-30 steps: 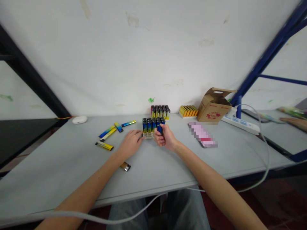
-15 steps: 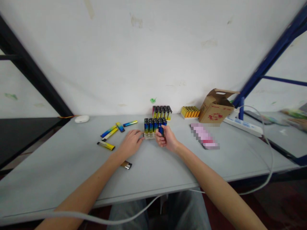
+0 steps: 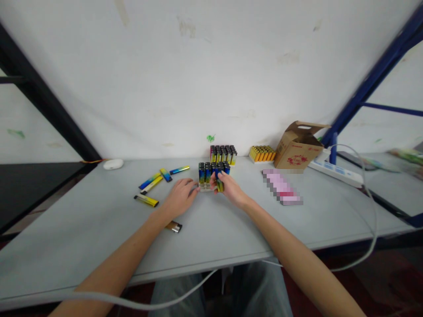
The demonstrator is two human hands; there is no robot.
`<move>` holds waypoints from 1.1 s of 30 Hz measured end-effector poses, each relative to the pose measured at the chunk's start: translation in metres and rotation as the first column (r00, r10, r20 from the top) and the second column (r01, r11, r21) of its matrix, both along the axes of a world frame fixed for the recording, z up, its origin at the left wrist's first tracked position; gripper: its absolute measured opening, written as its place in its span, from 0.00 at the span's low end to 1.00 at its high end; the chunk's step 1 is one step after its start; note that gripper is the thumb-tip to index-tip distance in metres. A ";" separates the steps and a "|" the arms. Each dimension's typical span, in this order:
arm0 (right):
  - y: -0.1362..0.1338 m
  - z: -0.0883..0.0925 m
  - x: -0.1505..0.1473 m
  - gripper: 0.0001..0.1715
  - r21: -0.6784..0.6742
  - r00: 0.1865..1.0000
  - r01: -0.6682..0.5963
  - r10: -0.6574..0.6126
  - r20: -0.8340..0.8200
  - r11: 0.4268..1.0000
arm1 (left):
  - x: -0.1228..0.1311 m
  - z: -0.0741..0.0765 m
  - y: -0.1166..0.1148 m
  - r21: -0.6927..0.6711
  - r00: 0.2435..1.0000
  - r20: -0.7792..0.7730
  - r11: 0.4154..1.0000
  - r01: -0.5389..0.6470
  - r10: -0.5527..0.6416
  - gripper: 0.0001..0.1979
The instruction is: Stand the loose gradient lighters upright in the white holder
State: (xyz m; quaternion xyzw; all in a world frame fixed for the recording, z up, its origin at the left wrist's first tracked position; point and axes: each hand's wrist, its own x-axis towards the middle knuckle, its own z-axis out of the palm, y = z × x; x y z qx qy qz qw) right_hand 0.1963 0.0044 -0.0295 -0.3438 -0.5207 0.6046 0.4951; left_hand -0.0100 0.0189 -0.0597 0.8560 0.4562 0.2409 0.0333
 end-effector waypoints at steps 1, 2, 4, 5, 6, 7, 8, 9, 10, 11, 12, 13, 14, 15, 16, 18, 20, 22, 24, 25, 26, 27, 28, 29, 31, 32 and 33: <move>0.000 -0.001 0.000 0.19 0.076 0.998 0.014 -0.019 0.063 0.997 | 0.000 0.001 -0.001 -0.004 1.000 -0.002 1.000 -0.001 0.001 0.21; -0.001 -0.001 0.001 0.20 0.165 0.990 0.027 -0.050 0.132 0.986 | 0.001 0.001 -0.001 -0.008 1.000 -0.002 1.000 -0.002 0.002 0.22; -0.003 0.001 0.003 0.20 0.359 0.954 0.044 -0.146 0.262 0.932 | 0.001 0.002 -0.002 -0.013 1.000 0.009 1.000 -0.003 0.003 0.23; -0.004 0.002 0.004 0.19 0.447 0.929 0.047 -0.204 0.310 0.893 | 0.001 0.002 -0.002 -0.013 1.000 0.017 1.000 -0.002 0.002 0.23; -0.005 0.003 0.006 0.18 0.519 0.902 0.045 -0.259 0.347 0.854 | 0.001 0.002 -0.002 -0.011 1.000 0.024 1.000 0.000 0.000 0.23; -0.006 0.004 0.007 0.17 0.572 0.876 0.037 -0.302 0.376 0.819 | 0.000 0.002 -0.002 -0.008 1.000 0.030 1.000 0.003 -0.003 0.23; -0.006 0.004 0.008 0.16 0.608 0.854 0.028 -0.336 0.398 0.793 | 0.000 0.002 -0.001 -0.006 0.999 0.033 1.000 0.003 -0.003 0.23; -0.006 0.003 0.009 0.15 0.632 0.837 0.021 -0.360 0.413 0.774 | -0.001 0.002 -0.001 -0.006 0.999 0.034 1.000 0.000 0.000 0.24; -0.006 0.002 0.010 0.14 0.650 0.825 0.017 -0.378 0.420 0.760 | -0.002 0.001 0.000 -0.007 0.999 0.035 1.000 -0.005 0.006 0.24; -0.005 0.001 0.010 0.14 0.660 0.818 0.017 -0.390 0.423 0.751 | -0.004 0.001 0.000 -0.010 0.999 0.033 1.000 -0.012 0.012 0.24; -0.005 -0.001 0.010 0.13 0.664 0.815 0.021 -0.397 0.422 0.748 | -0.005 0.001 0.001 -0.014 0.999 0.029 1.000 -0.018 0.018 0.24; -0.004 -0.002 0.009 0.13 0.661 0.815 0.028 -0.400 0.418 0.749 | -0.006 0.001 0.001 -0.017 1.000 0.020 1.000 -0.020 0.021 0.23; -0.003 -0.004 0.008 0.13 0.654 0.818 0.039 -0.401 0.413 0.755 | -0.007 0.001 0.001 -0.020 1.000 0.006 1.000 -0.018 0.018 0.23; -0.003 -0.005 0.006 0.12 0.644 0.822 0.052 -0.399 0.407 0.763 | -0.008 0.001 0.001 -0.021 1.000 -0.010 1.000 -0.011 0.011 0.22; -0.002 -0.006 0.005 0.12 0.633 0.826 0.067 -0.398 0.398 0.772 | -0.009 0.001 0.001 -0.021 1.000 -0.028 1.000 -0.002 0.001 0.22; -0.001 -0.008 0.001 0.12 0.616 0.836 0.088 -0.395 0.382 0.783 | -0.009 0.002 0.001 -0.018 0.998 -0.060 1.000 0.014 -0.015 0.21; 0.001 -0.010 -0.001 0.12 0.607 0.839 0.086 -0.386 0.383 0.790 | -0.008 0.002 -0.001 -0.014 0.997 -0.078 1.000 0.018 -0.019 0.20; 0.002 -0.012 -0.004 0.11 0.600 0.832 0.070 -0.379 0.405 0.797 | -0.007 0.003 -0.002 -0.005 0.996 -0.085 1.000 0.014 -0.014 0.20; 0.002 -0.014 -0.005 0.11 0.598 0.817 0.061 -0.384 0.430 0.799 | -0.006 0.003 -0.002 0.006 0.996 -0.084 1.000 0.009 -0.008 0.19; 0.002 -0.015 -0.006 0.11 0.603 0.808 0.060 -0.393 0.438 0.796 | -0.006 0.002 -0.003 0.009 0.996 -0.084 1.000 0.007 -0.007 0.19; 0.002 -0.015 -0.007 0.12 0.609 0.798 0.067 -0.409 0.442 0.790 | -0.006 0.002 -0.002 0.009 0.997 -0.083 1.000 0.006 -0.006 0.19; 0.002 -0.016 -0.008 0.13 0.614 0.789 0.081 -0.427 0.442 0.785 | -0.006 0.002 -0.002 0.006 0.997 -0.080 1.000 0.007 -0.006 0.19; 0.002 -0.016 -0.009 0.16 0.614 0.779 0.099 -0.445 0.442 0.783 | -0.006 0.002 -0.002 0.003 0.997 -0.075 1.000 0.007 -0.007 0.19; 0.002 -0.016 -0.010 0.19 0.609 0.769 0.119 -0.461 0.443 0.784 | -0.006 0.002 -0.002 0.001 0.998 -0.068 1.000 0.009 -0.008 0.19; 0.002 -0.016 -0.012 0.23 0.601 0.745 0.153 -0.491 0.451 0.784 | -0.006 0.002 -0.001 -0.002 0.998 -0.056 1.000 0.010 -0.011 0.19; 0.002 -0.017 -0.013 0.22 0.609 0.730 0.162 -0.509 0.455 0.777 | -0.006 0.002 -0.001 -0.003 0.998 -0.056 1.000 0.010 -0.010 0.19; 0.002 -0.018 -0.014 0.21 0.627 0.714 0.159 -0.528 0.460 0.763 | -0.006 0.002 -0.001 -0.004 0.998 -0.061 1.000 0.009 -0.009 0.19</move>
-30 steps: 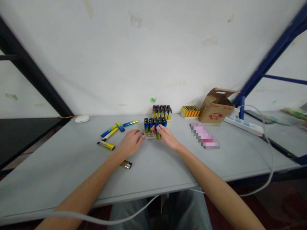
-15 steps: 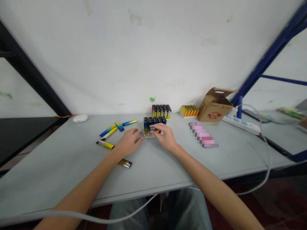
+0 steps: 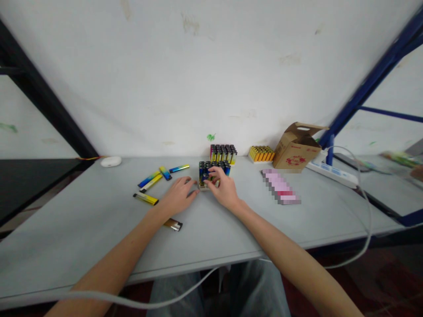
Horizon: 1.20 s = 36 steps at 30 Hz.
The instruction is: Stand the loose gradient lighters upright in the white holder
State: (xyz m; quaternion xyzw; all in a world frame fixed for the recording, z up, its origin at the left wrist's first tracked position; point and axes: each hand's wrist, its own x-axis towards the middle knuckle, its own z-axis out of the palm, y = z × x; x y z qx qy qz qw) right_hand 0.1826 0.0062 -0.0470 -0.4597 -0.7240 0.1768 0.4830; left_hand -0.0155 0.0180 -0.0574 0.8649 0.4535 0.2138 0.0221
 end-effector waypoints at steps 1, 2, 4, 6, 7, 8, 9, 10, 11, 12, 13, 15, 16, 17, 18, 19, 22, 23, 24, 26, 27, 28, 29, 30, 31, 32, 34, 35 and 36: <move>0.000 -0.001 0.000 0.18 0.029 1.000 0.009 -0.010 0.027 1.000 | 0.000 0.001 0.000 -0.001 1.000 -0.008 1.000 -0.001 0.001 0.20; 0.000 -0.001 0.000 0.16 0.066 0.998 0.015 -0.019 0.059 0.998 | 0.000 0.001 0.000 -0.002 1.000 -0.016 1.000 -0.001 0.001 0.20; 0.001 -0.002 0.001 0.14 0.158 0.990 0.021 -0.043 0.137 0.987 | 0.001 0.002 -0.001 -0.001 1.000 -0.023 1.000 0.001 -0.001 0.21; 0.000 0.000 0.002 0.14 0.273 0.970 0.037 -0.101 0.223 0.961 | 0.001 0.003 -0.001 0.003 1.000 -0.018 1.000 0.005 -0.005 0.21; -0.001 0.002 0.003 0.14 0.337 0.954 0.052 -0.147 0.262 0.940 | 0.001 0.003 -0.001 0.005 1.000 -0.013 1.000 0.007 -0.007 0.21; -0.002 0.004 0.004 0.15 0.399 0.934 0.068 -0.198 0.296 0.915 | 0.001 0.002 -0.001 0.008 1.000 -0.007 1.000 0.010 -0.010 0.20; -0.003 0.006 0.004 0.15 0.452 0.913 0.079 -0.247 0.326 0.889 | 0.001 0.002 0.000 0.013 1.000 0.000 1.000 0.012 -0.012 0.20; -0.004 0.008 0.004 0.16 0.492 0.890 0.084 -0.287 0.354 0.867 | 0.001 0.002 0.000 0.019 1.000 0.008 1.000 0.012 -0.012 0.20; -0.005 0.010 0.005 0.17 0.516 0.869 0.082 -0.314 0.381 0.852 | 0.001 0.001 0.000 0.026 1.000 0.016 1.000 0.014 -0.014 0.20; -0.006 0.011 0.005 0.18 0.527 0.851 0.073 -0.328 0.410 0.847 | 0.001 0.001 0.001 0.031 1.000 0.023 0.999 0.017 -0.018 0.19; -0.007 0.012 0.005 0.20 0.526 0.835 0.060 -0.332 0.439 0.848 | 0.001 0.002 0.001 0.035 0.999 0.028 0.999 0.021 -0.022 0.19; -0.008 0.013 0.005 0.24 0.502 0.813 0.041 -0.321 0.485 0.864 | 0.001 0.003 0.001 0.039 0.999 0.035 0.999 0.026 -0.028 0.19; -0.009 0.013 0.005 0.25 0.487 0.808 0.037 -0.313 0.499 0.873 | 0.001 0.004 0.001 0.040 0.999 0.037 0.999 0.030 -0.032 0.18; -0.009 0.013 0.005 0.26 0.473 0.807 0.038 -0.306 0.505 0.880 | 0.001 0.005 0.001 0.044 0.999 0.040 0.999 0.029 -0.031 0.18; -0.010 0.013 0.006 0.26 0.461 0.809 0.040 -0.300 0.506 0.886 | 0.001 0.006 0.001 0.051 0.999 0.044 0.998 0.021 -0.023 0.18; -0.009 0.013 0.007 0.26 0.453 0.812 0.040 -0.293 0.504 0.891 | 0.000 0.006 0.002 0.057 0.999 0.049 0.998 0.007 -0.010 0.18; -0.006 0.012 0.013 0.26 0.446 0.832 0.039 -0.276 0.481 0.894 | -0.003 0.008 0.005 0.079 0.996 0.066 0.995 -0.068 0.062 0.19; -0.004 0.012 0.016 0.26 0.449 0.842 0.051 -0.280 0.462 0.892 | -0.005 0.009 0.007 0.089 0.994 0.068 0.991 -0.095 0.089 0.19; -0.002 0.012 0.019 0.26 0.453 0.852 0.074 -0.293 0.434 0.888 | -0.008 0.010 0.009 0.103 0.991 0.069 0.987 -0.122 0.115 0.19; 0.003 0.011 0.028 0.25 0.453 0.868 0.151 -0.337 0.365 0.878 | -0.016 0.014 0.014 0.137 0.986 0.061 0.977 -0.162 0.155 0.20; 0.006 0.010 0.032 0.24 0.450 0.871 0.189 -0.360 0.334 0.873 | -0.021 0.016 0.016 0.159 0.981 0.061 0.969 -0.191 0.184 0.20; 0.008 0.010 0.036 0.23 0.443 0.872 0.218 -0.378 0.311 0.869 | -0.025 0.018 0.018 0.173 0.975 0.060 0.960 -0.222 0.214 0.20; 0.009 0.009 0.039 0.23 0.435 0.873 0.238 -0.388 0.296 0.868 | -0.029 0.019 0.021 0.179 0.969 0.056 0.953 -0.246 0.240 0.20; 0.010 0.009 0.042 0.22 0.423 0.876 0.249 -0.389 0.286 0.871 | -0.032 0.020 0.023 0.179 0.964 0.041 0.948 -0.264 0.261 0.21; 0.011 0.009 0.043 0.22 0.408 0.880 0.254 -0.384 0.278 0.877 | -0.034 0.019 0.024 0.181 0.959 0.015 0.943 -0.279 0.281 0.23; 0.012 0.009 0.044 0.21 0.391 0.887 0.257 -0.377 0.268 0.884 | -0.036 0.018 0.025 0.179 0.952 -0.018 0.937 -0.299 0.307 0.25; 0.012 0.009 0.045 0.20 0.354 0.902 0.270 -0.364 0.232 0.896 | -0.036 0.014 0.025 0.157 0.925 -0.109 0.925 -0.345 0.364 0.27; 0.012 0.010 0.045 0.20 0.336 0.909 0.278 -0.359 0.210 0.900 | -0.036 0.012 0.024 0.145 0.910 -0.159 0.921 -0.361 0.382 0.28; 0.012 0.010 0.045 0.19 0.321 0.915 0.284 -0.355 0.189 0.903 | -0.035 0.010 0.023 0.135 0.897 -0.199 0.918 -0.374 0.395 0.28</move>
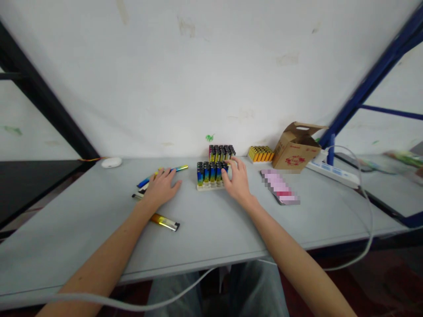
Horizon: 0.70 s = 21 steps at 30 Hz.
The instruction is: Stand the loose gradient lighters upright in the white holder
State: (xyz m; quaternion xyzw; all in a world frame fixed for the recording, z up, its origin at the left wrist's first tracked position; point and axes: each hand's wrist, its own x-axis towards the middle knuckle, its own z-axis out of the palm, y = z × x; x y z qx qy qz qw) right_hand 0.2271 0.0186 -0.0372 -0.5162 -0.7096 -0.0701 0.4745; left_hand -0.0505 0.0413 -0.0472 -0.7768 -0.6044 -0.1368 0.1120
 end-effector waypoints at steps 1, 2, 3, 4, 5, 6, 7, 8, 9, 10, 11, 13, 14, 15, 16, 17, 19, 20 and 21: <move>0.000 0.000 0.000 0.19 -0.007 1.000 -0.003 0.003 -0.022 1.000 | 0.001 -0.001 -0.001 -0.019 1.000 -0.027 1.000 -0.012 0.011 0.28; 0.000 0.000 0.000 0.20 -0.013 0.999 -0.007 0.007 -0.039 1.000 | 0.001 -0.001 -0.002 -0.029 0.999 -0.042 0.999 -0.017 0.016 0.28; 0.000 0.000 0.000 0.20 -0.020 0.999 -0.010 0.009 -0.054 1.000 | 0.002 -0.001 -0.003 -0.030 0.999 -0.046 0.999 -0.016 0.015 0.28; 0.001 0.000 0.000 0.20 -0.026 0.998 -0.011 0.010 -0.066 1.000 | 0.002 0.000 -0.003 -0.025 0.999 -0.041 1.000 -0.009 0.008 0.27; 0.001 -0.001 0.000 0.20 -0.031 0.997 -0.012 0.010 -0.077 0.999 | 0.002 0.001 -0.003 -0.015 1.000 -0.028 1.000 0.004 -0.005 0.27; 0.001 -0.001 0.000 0.20 -0.035 0.996 -0.012 0.009 -0.086 0.999 | 0.001 0.002 -0.003 -0.005 1.000 -0.012 1.000 0.021 -0.021 0.26; 0.002 -0.002 0.000 0.20 -0.039 0.995 -0.011 0.007 -0.095 0.999 | 0.001 0.002 -0.003 0.007 0.999 0.006 0.999 0.038 -0.038 0.25; 0.002 -0.002 0.000 0.20 -0.041 0.995 -0.011 0.007 -0.103 0.999 | 0.000 0.002 -0.002 0.018 0.998 0.022 0.998 0.053 -0.054 0.25; 0.003 -0.003 0.000 0.20 -0.040 0.994 -0.012 0.008 -0.110 0.999 | 0.000 0.001 -0.001 0.030 0.997 0.037 0.997 0.067 -0.068 0.24; 0.003 -0.003 0.001 0.20 -0.038 0.993 -0.015 0.010 -0.115 0.999 | -0.001 0.000 0.000 0.045 0.995 0.052 0.996 0.079 -0.081 0.23; 0.004 -0.004 0.001 0.20 -0.035 0.993 -0.018 0.013 -0.118 0.999 | -0.001 -0.001 0.002 0.063 0.993 0.067 0.994 0.091 -0.095 0.22; 0.005 -0.004 0.001 0.21 -0.030 0.993 -0.021 0.017 -0.114 0.999 | -0.002 -0.004 0.004 0.103 0.987 0.097 0.987 0.121 -0.131 0.21; 0.005 -0.004 0.001 0.21 -0.031 0.994 -0.020 0.016 -0.109 0.999 | -0.002 -0.004 0.005 0.119 0.981 0.114 0.983 0.141 -0.154 0.21; 0.005 -0.004 0.002 0.21 -0.033 0.995 -0.017 0.013 -0.103 0.999 | -0.002 -0.004 0.005 0.128 0.975 0.133 0.978 0.163 -0.180 0.20; 0.005 -0.004 0.002 0.21 -0.036 0.995 -0.013 0.010 -0.098 0.999 | -0.001 -0.004 0.004 0.130 0.966 0.150 0.973 0.190 -0.208 0.20; 0.006 -0.004 0.002 0.21 -0.039 0.996 -0.011 0.007 -0.094 0.999 | 0.001 -0.002 0.002 0.127 0.957 0.164 0.968 0.219 -0.238 0.20; 0.006 -0.005 0.002 0.21 -0.039 0.996 -0.009 0.006 -0.093 0.999 | 0.006 0.001 -0.002 0.105 0.940 0.172 0.954 0.281 -0.296 0.19; 0.006 -0.005 0.002 0.21 -0.038 0.995 -0.011 0.007 -0.097 0.999 | 0.009 0.003 -0.005 0.094 0.935 0.162 0.948 0.302 -0.314 0.18; 0.005 -0.005 0.002 0.21 -0.037 0.995 -0.014 0.010 -0.100 0.999 | 0.012 0.004 -0.008 0.081 0.931 0.152 0.943 0.323 -0.332 0.17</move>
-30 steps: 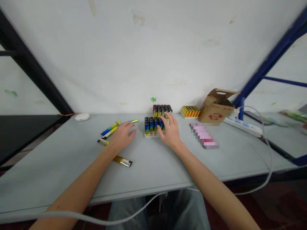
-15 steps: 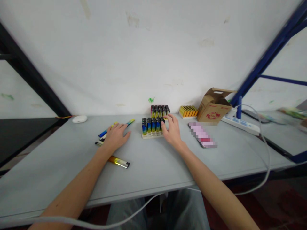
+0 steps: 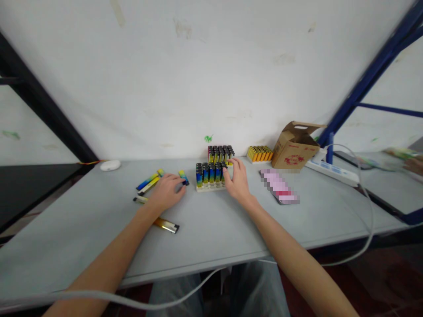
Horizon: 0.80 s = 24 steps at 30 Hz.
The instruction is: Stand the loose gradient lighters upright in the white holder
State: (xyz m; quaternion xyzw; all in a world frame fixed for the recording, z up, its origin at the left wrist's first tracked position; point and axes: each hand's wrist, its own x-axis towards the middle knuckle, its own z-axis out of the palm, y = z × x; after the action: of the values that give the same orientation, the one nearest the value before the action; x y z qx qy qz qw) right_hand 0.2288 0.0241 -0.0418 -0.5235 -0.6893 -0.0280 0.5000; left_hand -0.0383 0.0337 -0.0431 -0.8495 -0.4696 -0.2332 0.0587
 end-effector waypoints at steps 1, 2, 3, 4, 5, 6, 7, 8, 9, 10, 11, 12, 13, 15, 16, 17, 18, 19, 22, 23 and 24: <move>0.000 0.000 0.000 0.21 0.001 1.000 -0.003 0.003 -0.003 1.000 | 0.003 0.000 -0.002 -0.010 1.000 -0.003 1.000 0.019 -0.019 0.17; 0.000 0.000 0.000 0.21 0.002 1.000 -0.004 0.004 -0.004 1.000 | 0.005 -0.001 -0.003 -0.013 0.999 -0.002 0.999 0.033 -0.033 0.18; 0.000 0.000 0.000 0.21 0.002 1.000 -0.005 0.005 -0.004 1.000 | 0.006 -0.002 -0.003 -0.009 0.999 -0.002 0.999 0.038 -0.038 0.20; 0.000 0.000 0.000 0.21 0.002 1.000 -0.005 0.005 -0.005 1.000 | 0.007 -0.005 -0.003 -0.004 0.999 -0.004 0.999 0.039 -0.039 0.22; 0.000 0.000 0.000 0.21 0.001 1.000 -0.005 0.005 -0.005 1.000 | 0.007 -0.007 -0.002 -0.003 0.999 -0.013 0.999 0.039 -0.039 0.25; 0.000 0.000 0.000 0.21 0.001 1.000 -0.005 0.005 -0.007 1.000 | 0.006 -0.009 0.000 -0.011 0.999 -0.026 0.999 0.042 -0.042 0.27; 0.000 0.000 0.000 0.21 0.001 1.000 -0.007 0.007 -0.009 1.000 | 0.005 -0.011 0.001 -0.027 0.998 -0.040 0.998 0.048 -0.049 0.29; 0.000 0.000 -0.001 0.21 0.001 1.000 -0.009 0.009 -0.010 1.000 | 0.004 -0.013 0.003 -0.044 0.997 -0.051 0.997 0.057 -0.059 0.30; 0.000 -0.001 -0.001 0.21 0.001 1.000 -0.012 0.012 -0.011 1.000 | 0.002 -0.014 0.004 -0.055 0.996 -0.056 0.996 0.065 -0.068 0.30; -0.001 -0.001 -0.001 0.21 0.000 1.000 -0.014 0.014 -0.011 1.000 | 0.001 -0.013 0.005 -0.055 0.996 -0.060 0.996 0.067 -0.070 0.30; -0.001 -0.001 -0.002 0.21 -0.002 1.000 -0.016 0.016 -0.012 1.000 | 0.000 -0.013 0.006 -0.047 0.996 -0.064 0.997 0.063 -0.066 0.29; -0.001 -0.001 -0.002 0.21 -0.004 1.000 -0.017 0.017 -0.013 1.000 | -0.001 -0.012 0.006 -0.037 0.996 -0.073 0.998 0.053 -0.056 0.28; -0.001 -0.001 -0.003 0.21 -0.007 1.000 -0.019 0.018 -0.013 1.000 | -0.002 -0.010 0.006 -0.033 0.995 -0.087 0.999 0.042 -0.045 0.27; -0.002 -0.001 -0.004 0.20 -0.010 1.000 -0.018 0.018 -0.017 1.000 | -0.003 -0.008 0.006 -0.047 0.993 -0.114 0.999 0.028 -0.033 0.25; -0.002 -0.001 -0.005 0.20 -0.007 1.000 -0.019 0.018 -0.021 1.000 | -0.004 -0.006 0.006 -0.059 0.993 -0.116 0.998 0.025 -0.032 0.24; -0.002 0.000 -0.005 0.20 -0.002 0.999 -0.020 0.020 -0.025 1.000 | -0.005 -0.005 0.005 -0.067 0.993 -0.109 0.997 0.025 -0.032 0.23; -0.003 0.000 -0.006 0.20 0.007 0.999 -0.023 0.024 -0.030 1.000 | -0.005 -0.004 0.005 -0.072 0.995 -0.096 0.997 0.028 -0.035 0.21; -0.004 0.001 -0.006 0.20 0.021 0.999 -0.028 0.029 -0.035 0.999 | -0.006 -0.002 0.005 -0.075 0.996 -0.078 0.997 0.036 -0.041 0.20; -0.008 0.007 -0.007 0.17 0.092 0.997 -0.041 0.047 -0.058 0.995 | -0.008 0.003 0.003 -0.078 0.997 0.007 0.994 0.071 -0.071 0.17; -0.010 0.009 -0.008 0.16 0.122 0.996 -0.048 0.056 -0.066 0.991 | -0.009 0.005 0.003 -0.080 0.995 0.045 0.993 0.088 -0.085 0.17; -0.012 0.011 -0.008 0.15 0.147 0.995 -0.061 0.072 -0.069 0.987 | -0.010 0.008 0.002 -0.084 0.992 0.082 0.991 0.104 -0.097 0.17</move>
State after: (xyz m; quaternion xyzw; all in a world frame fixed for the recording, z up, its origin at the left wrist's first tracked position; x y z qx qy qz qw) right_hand 0.2208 0.0118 -0.0306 -0.4632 -0.6835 -0.0417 0.5626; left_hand -0.0483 0.0358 -0.0354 -0.8641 -0.4381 -0.2477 -0.0087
